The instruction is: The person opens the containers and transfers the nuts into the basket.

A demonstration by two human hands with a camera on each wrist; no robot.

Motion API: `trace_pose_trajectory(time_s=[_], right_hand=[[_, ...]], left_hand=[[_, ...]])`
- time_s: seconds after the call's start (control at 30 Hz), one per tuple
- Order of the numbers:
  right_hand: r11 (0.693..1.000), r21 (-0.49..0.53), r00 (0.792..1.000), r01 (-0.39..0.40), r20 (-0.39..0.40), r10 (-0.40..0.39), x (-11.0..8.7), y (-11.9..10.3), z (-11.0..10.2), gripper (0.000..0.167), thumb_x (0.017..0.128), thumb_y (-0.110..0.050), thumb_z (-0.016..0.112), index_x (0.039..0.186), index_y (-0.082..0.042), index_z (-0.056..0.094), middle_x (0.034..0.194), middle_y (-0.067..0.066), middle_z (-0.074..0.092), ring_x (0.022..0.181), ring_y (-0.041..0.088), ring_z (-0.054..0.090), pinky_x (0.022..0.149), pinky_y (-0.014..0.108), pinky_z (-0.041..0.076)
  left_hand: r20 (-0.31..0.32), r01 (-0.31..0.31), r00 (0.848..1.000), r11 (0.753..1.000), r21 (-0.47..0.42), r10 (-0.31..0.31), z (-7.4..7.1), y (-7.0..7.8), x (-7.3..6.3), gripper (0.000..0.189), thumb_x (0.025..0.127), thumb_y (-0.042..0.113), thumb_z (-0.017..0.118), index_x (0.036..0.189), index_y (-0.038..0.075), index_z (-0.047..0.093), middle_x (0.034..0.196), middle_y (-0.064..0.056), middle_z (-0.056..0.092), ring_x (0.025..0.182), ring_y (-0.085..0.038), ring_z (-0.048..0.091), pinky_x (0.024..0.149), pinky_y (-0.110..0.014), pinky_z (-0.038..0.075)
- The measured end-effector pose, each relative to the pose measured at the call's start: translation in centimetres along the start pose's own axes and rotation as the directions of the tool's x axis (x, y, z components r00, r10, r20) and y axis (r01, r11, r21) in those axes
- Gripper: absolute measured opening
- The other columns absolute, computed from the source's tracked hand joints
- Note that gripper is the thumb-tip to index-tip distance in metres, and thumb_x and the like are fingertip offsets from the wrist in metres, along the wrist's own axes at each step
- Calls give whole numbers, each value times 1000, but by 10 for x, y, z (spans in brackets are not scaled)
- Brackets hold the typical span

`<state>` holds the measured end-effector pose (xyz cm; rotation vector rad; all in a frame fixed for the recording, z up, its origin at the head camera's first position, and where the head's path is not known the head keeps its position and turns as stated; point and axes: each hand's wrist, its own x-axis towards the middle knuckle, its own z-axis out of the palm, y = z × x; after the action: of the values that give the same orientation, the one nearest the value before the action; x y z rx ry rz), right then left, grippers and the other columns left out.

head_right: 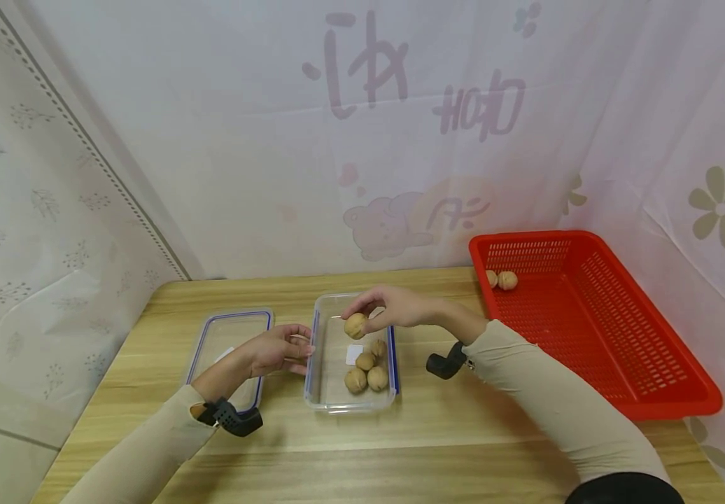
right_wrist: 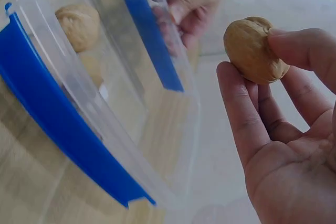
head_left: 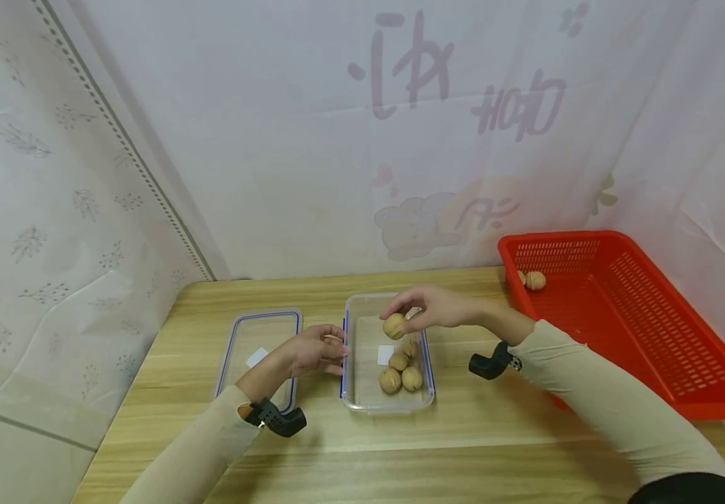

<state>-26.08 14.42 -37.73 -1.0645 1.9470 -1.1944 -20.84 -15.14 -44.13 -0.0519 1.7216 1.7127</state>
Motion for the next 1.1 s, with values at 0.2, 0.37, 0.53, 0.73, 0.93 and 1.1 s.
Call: trace_pose_trajectory(time_s=[0.2,0.37,0.53,0.73,0.93,1.1], right_hand=[[997,58,997,-54,-57,58,-20,-3,-18,39,97,-8,68,135,-3,63,128,11,63,118,29,56,96,35,57],[988,115,989,-100,-101,112,-38,-7,-34,42,98,-13,69,138,-4,60,132,13,61,120,29,57,97,35,57],[987,131,982,-93,-150,112,-53,-5,-50,45,98,-9,69,140,3,56,131,16,61,114,25,62,98,37,58],[988,110,956,-113,-258,138,-77,-5,-65,45,96,-10,72,138,-2,60,123,12,67,108,22,65,94,30,58],[989,112,930,-100,-342,133,-103,2,-81,41,98,-8,68,138,-6,61,125,3,67,99,12,64,84,23,58],[981,164,904,-101,-396,159,-125,6,-92,38,99,-4,65,136,-15,65,107,-1,69,58,7,47,46,22,43]], left_hand=[[-4,-4,1000,1000,6,5,0,-1,0,34,100,-8,55,131,-9,41,96,-8,56,83,-15,58,78,-33,64],[2,-3,1000,1000,10,3,0,-2,0,34,101,-8,55,132,-10,40,96,-8,56,83,-15,58,79,-33,64],[9,1,1000,1000,4,-2,0,-1,0,37,101,-8,54,134,-11,38,97,-8,56,84,-15,58,79,-34,64],[5,10,1000,1000,3,-10,-1,0,0,38,101,-7,55,134,-11,38,96,-8,56,83,-15,59,79,-33,64],[8,7,1000,1000,4,-8,-1,1,0,36,101,-8,54,133,-11,38,94,-7,56,83,-15,59,77,-32,64],[14,15,1000,1000,-4,-15,-1,1,0,37,101,-9,53,134,-11,38,94,-6,56,82,-14,59,78,-32,64]])
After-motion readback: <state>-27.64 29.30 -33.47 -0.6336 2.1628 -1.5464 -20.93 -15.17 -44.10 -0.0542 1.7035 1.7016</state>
